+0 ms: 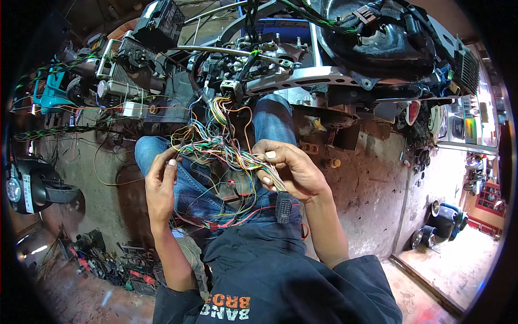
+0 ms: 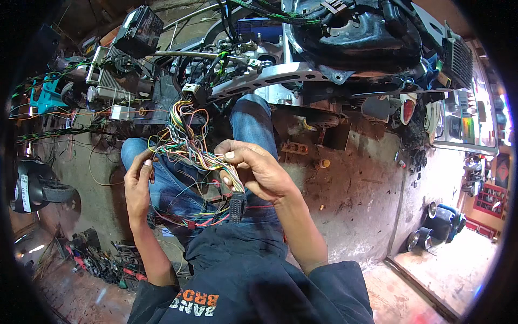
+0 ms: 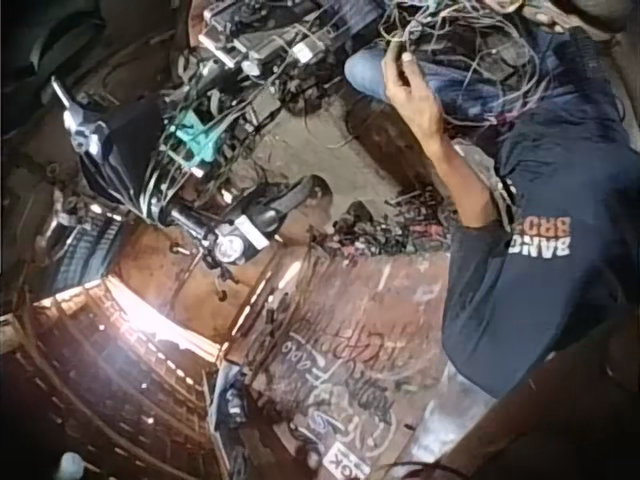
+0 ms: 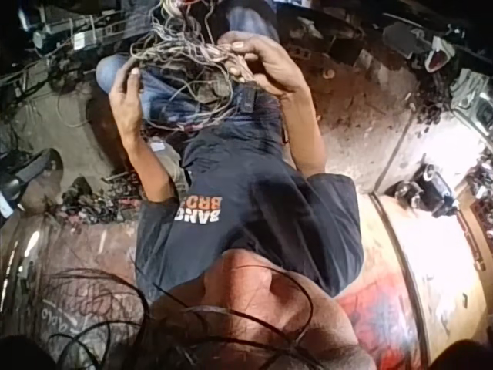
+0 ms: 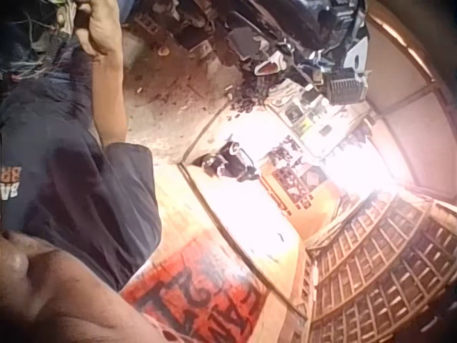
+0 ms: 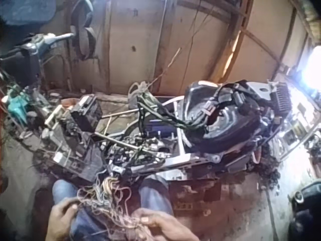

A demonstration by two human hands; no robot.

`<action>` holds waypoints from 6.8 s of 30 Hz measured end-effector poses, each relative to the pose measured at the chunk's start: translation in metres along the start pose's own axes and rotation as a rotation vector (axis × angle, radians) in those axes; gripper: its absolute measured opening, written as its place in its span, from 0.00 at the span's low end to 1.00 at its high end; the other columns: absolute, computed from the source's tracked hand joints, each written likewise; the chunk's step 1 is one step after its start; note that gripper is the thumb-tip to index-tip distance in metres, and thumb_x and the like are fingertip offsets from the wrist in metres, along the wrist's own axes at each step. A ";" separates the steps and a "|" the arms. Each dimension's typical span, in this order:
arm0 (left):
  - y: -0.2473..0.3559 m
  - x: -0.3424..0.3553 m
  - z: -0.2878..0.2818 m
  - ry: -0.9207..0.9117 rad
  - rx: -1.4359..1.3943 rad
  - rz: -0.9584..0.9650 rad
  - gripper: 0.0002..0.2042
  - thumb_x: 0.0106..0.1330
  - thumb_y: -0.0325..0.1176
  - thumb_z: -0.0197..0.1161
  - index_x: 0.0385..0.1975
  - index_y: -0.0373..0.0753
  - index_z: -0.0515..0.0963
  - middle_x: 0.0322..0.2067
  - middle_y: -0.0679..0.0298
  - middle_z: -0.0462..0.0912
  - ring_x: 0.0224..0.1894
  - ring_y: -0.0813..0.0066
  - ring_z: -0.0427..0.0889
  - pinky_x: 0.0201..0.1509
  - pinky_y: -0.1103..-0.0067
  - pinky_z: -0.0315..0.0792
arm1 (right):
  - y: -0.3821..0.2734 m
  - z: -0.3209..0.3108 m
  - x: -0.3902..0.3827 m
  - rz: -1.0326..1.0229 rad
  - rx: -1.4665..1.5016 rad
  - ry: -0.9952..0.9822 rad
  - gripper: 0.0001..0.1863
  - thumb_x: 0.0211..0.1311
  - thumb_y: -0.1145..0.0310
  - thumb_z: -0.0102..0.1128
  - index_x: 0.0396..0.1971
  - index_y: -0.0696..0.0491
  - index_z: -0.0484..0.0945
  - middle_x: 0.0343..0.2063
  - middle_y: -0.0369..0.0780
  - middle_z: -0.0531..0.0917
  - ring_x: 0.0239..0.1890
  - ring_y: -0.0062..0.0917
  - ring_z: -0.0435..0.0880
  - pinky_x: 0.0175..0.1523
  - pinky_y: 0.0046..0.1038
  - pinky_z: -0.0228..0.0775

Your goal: Inspecting and repairing the wiring harness and electronic components of a disassembled motorcycle.

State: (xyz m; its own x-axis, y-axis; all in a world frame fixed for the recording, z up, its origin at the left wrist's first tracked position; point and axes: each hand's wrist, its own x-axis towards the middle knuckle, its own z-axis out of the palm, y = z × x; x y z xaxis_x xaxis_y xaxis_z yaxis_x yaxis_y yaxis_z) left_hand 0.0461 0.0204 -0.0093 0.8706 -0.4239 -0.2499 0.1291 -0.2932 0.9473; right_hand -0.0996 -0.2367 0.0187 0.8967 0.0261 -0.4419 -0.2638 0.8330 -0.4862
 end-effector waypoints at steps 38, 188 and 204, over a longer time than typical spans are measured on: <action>0.044 -0.081 0.064 -0.892 -0.735 -0.473 0.34 0.76 0.64 0.40 0.58 0.34 0.68 0.25 0.69 0.63 0.22 0.82 0.60 0.24 0.82 0.56 | 0.015 0.063 -0.010 -0.436 -0.517 0.415 0.02 0.66 0.77 0.58 0.36 0.59 0.77 0.25 0.28 0.75 0.26 0.06 0.68 0.29 0.15 0.60; 0.082 -0.061 0.059 -0.603 -0.678 -0.645 0.32 0.77 0.66 0.37 0.24 0.43 0.70 0.12 0.73 0.61 0.13 0.83 0.60 0.16 0.82 0.50 | -0.001 0.043 -0.040 -0.639 -1.125 -0.158 0.07 0.53 0.70 0.72 0.27 0.57 0.82 0.29 0.40 0.77 0.36 0.32 0.76 0.42 0.32 0.68; 0.081 -0.065 0.062 -0.529 -0.517 -0.432 0.33 0.78 0.64 0.38 0.35 0.38 0.79 0.18 0.70 0.74 0.16 0.85 0.66 0.19 0.82 0.56 | 0.000 0.042 -0.040 -0.671 -1.109 -0.172 0.07 0.48 0.72 0.72 0.23 0.57 0.82 0.27 0.40 0.75 0.33 0.32 0.74 0.39 0.31 0.66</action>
State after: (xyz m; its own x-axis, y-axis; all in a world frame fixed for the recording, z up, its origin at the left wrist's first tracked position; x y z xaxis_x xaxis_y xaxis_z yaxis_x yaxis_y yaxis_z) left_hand -0.0298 -0.0286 0.0711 0.3760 -0.7464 -0.5491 0.7106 -0.1481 0.6879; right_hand -0.1204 -0.2143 0.0682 0.9790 -0.0755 0.1894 0.1731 -0.1828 -0.9678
